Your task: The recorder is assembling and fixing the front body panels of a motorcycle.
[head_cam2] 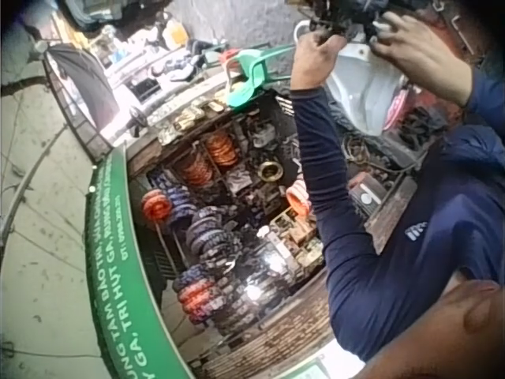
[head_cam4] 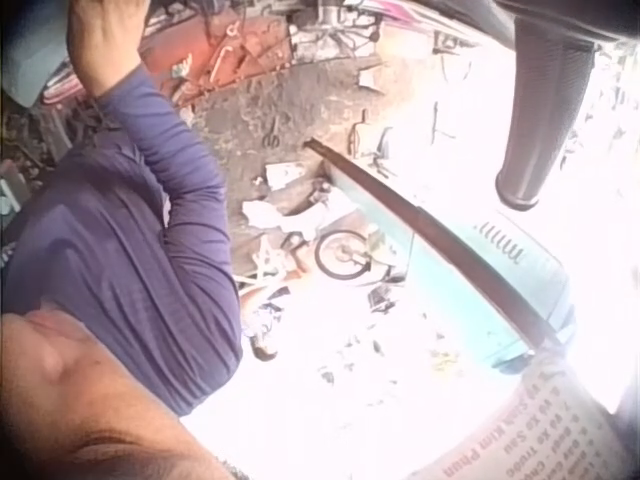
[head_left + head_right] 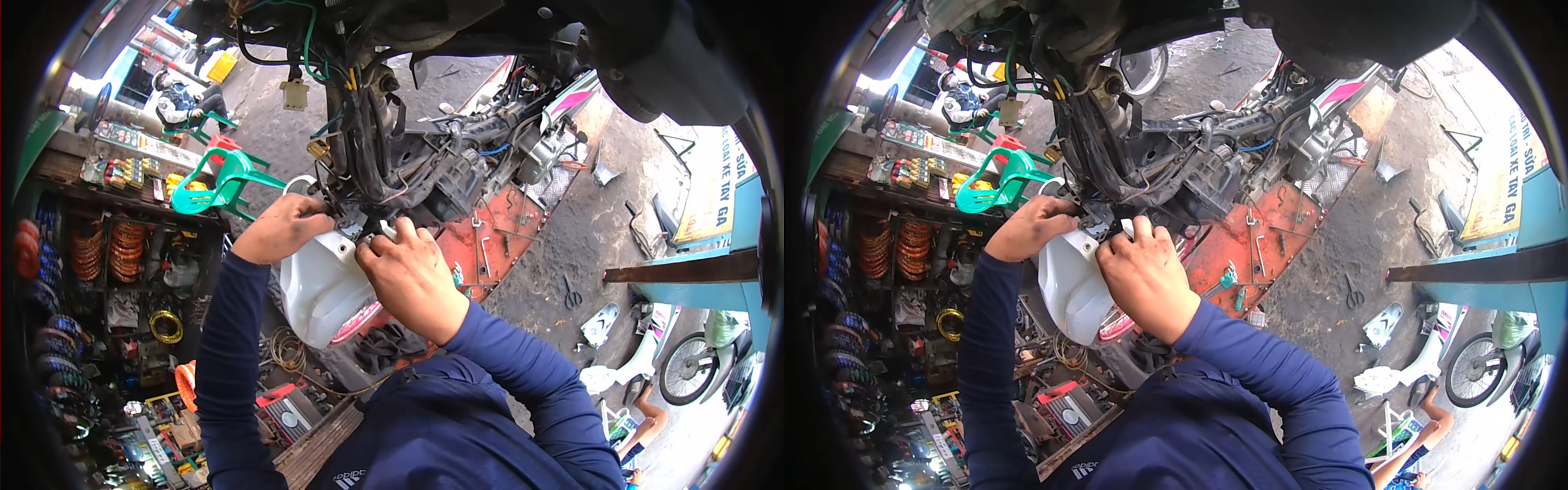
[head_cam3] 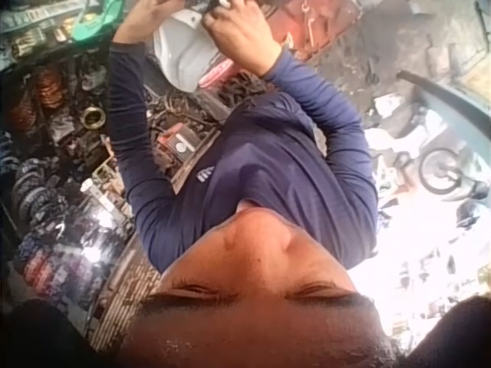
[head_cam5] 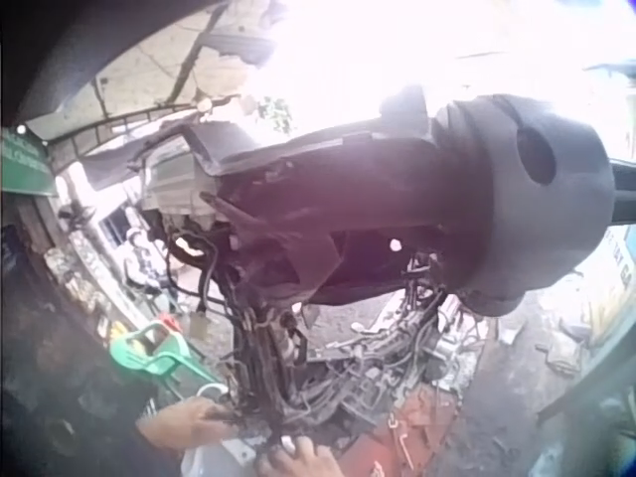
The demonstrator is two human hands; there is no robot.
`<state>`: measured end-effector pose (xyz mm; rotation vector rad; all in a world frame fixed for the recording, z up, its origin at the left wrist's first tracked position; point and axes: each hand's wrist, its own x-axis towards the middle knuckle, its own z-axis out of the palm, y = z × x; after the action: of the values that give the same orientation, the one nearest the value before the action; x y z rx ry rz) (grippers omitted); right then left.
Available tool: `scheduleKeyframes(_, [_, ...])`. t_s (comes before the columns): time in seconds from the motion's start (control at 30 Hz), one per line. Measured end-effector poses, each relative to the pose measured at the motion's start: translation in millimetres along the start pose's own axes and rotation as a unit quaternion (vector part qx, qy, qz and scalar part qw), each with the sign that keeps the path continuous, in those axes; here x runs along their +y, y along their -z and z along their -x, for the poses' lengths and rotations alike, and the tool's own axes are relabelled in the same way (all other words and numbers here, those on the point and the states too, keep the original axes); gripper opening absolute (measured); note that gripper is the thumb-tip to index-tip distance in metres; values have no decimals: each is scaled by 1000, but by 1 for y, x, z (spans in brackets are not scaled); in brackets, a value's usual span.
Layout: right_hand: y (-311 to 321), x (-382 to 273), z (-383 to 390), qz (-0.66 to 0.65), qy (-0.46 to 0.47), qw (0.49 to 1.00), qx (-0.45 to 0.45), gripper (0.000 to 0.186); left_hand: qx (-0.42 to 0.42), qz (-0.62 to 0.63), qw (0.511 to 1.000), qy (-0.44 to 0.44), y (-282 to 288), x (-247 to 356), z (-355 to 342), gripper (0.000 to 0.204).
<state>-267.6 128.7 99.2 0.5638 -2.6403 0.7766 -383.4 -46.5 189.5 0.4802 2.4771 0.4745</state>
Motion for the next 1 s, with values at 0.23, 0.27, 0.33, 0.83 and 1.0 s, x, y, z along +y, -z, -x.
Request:
scheduleKeyframes(0.23, [-2,-3,5,-14,-10,1000,15,18,74,-67,994,-46,-17,-13,6,74])
scheduleKeyframes(0.27, [-3,-5,5,-9,-8,1000,19,19,80,-103,991,-40,-20,-17,4,79])
scheduleKeyframes(0.33, [-3,-6,5,-7,-8,1000,22,19,120,-120,985,-29,-28,-19,4,76])
scheduleKeyframes(0.83, [-8,-4,10,-31,-9,999,33,14,57,-80,993,64,-23,11,-7,58])
scheduleKeyframes(1.0, [-11,-6,11,-24,-16,999,42,15,155,-177,966,105,-42,27,-6,56])
